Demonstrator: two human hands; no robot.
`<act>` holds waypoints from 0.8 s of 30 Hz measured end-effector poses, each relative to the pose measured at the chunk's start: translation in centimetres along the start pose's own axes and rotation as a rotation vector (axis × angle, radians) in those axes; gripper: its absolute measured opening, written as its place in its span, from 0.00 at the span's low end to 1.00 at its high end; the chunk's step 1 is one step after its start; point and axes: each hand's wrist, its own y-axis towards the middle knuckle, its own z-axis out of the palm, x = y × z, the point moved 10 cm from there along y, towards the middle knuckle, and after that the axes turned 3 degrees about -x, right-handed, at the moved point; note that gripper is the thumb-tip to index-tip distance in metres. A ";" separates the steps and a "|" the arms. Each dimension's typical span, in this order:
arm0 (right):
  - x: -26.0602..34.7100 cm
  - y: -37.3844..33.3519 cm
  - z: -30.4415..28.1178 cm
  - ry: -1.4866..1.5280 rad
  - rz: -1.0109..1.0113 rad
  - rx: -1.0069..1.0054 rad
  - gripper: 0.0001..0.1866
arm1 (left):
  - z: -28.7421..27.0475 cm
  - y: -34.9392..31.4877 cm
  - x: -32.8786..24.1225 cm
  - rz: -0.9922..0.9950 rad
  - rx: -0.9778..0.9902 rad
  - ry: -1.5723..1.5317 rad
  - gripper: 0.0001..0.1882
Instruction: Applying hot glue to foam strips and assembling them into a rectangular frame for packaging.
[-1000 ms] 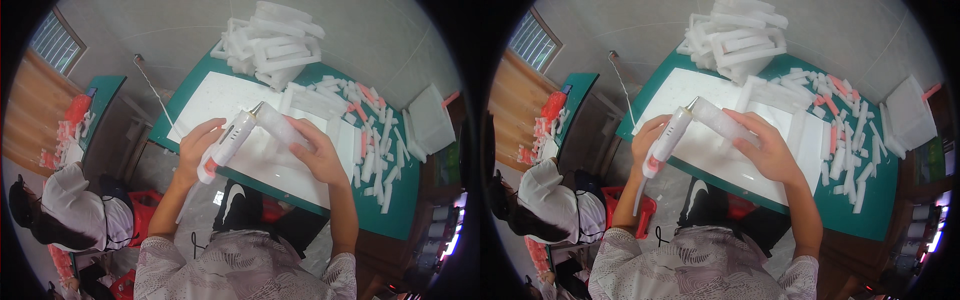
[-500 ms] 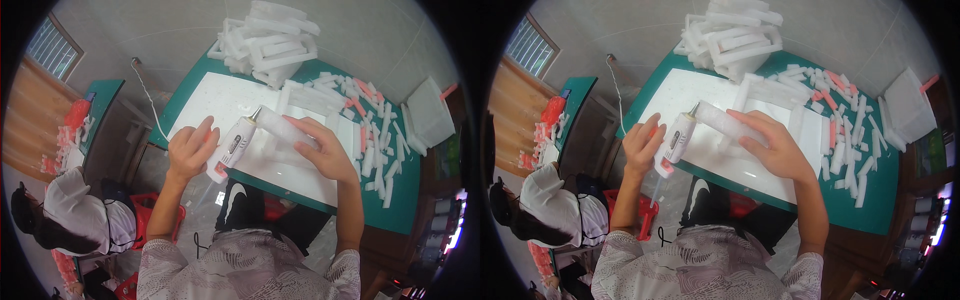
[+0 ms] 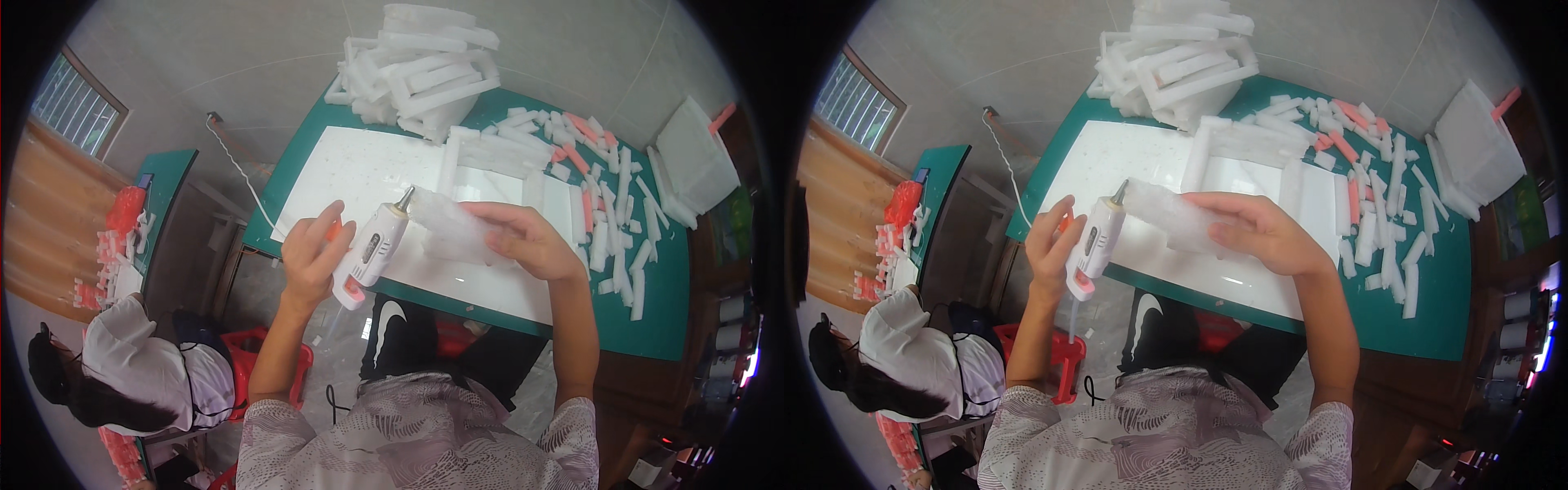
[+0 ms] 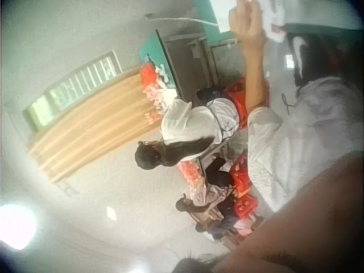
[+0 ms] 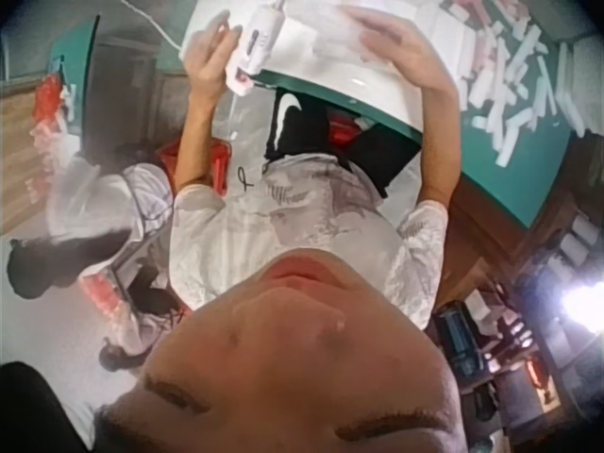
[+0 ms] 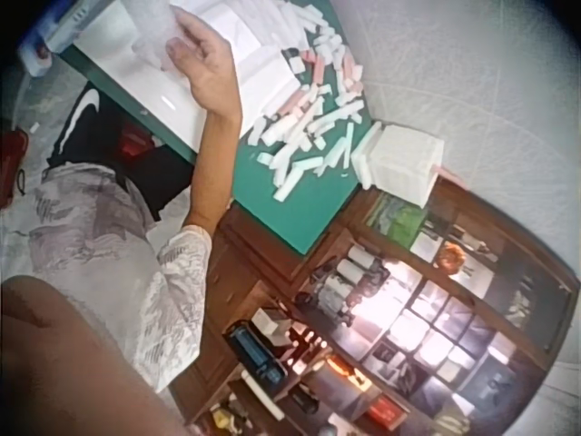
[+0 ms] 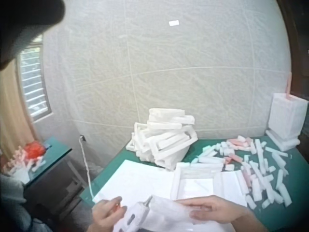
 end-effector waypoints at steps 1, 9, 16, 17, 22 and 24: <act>-0.1 -0.1 -0.1 0.000 -0.001 -0.001 0.22 | 0.0 -0.1 0.0 0.002 0.000 0.000 0.20; -1.2 -0.7 -0.4 0.068 0.055 0.002 0.22 | 0.3 -0.6 0.2 0.006 0.040 -0.003 0.20; -1.2 -0.7 -0.7 0.045 0.056 -0.019 0.22 | 0.8 -0.5 0.0 0.000 0.059 -0.013 0.21; -1.6 -0.7 -0.6 0.072 0.069 -0.004 0.22 | 0.7 -0.7 0.2 -0.003 0.047 -0.023 0.21; -1.6 -0.6 -0.7 0.060 0.040 -0.019 0.22 | 0.8 -0.7 0.4 -0.010 0.018 -0.045 0.21; -1.6 -0.6 -0.8 0.060 0.038 -0.027 0.21 | 0.6 -0.6 0.4 -0.014 0.019 -0.041 0.20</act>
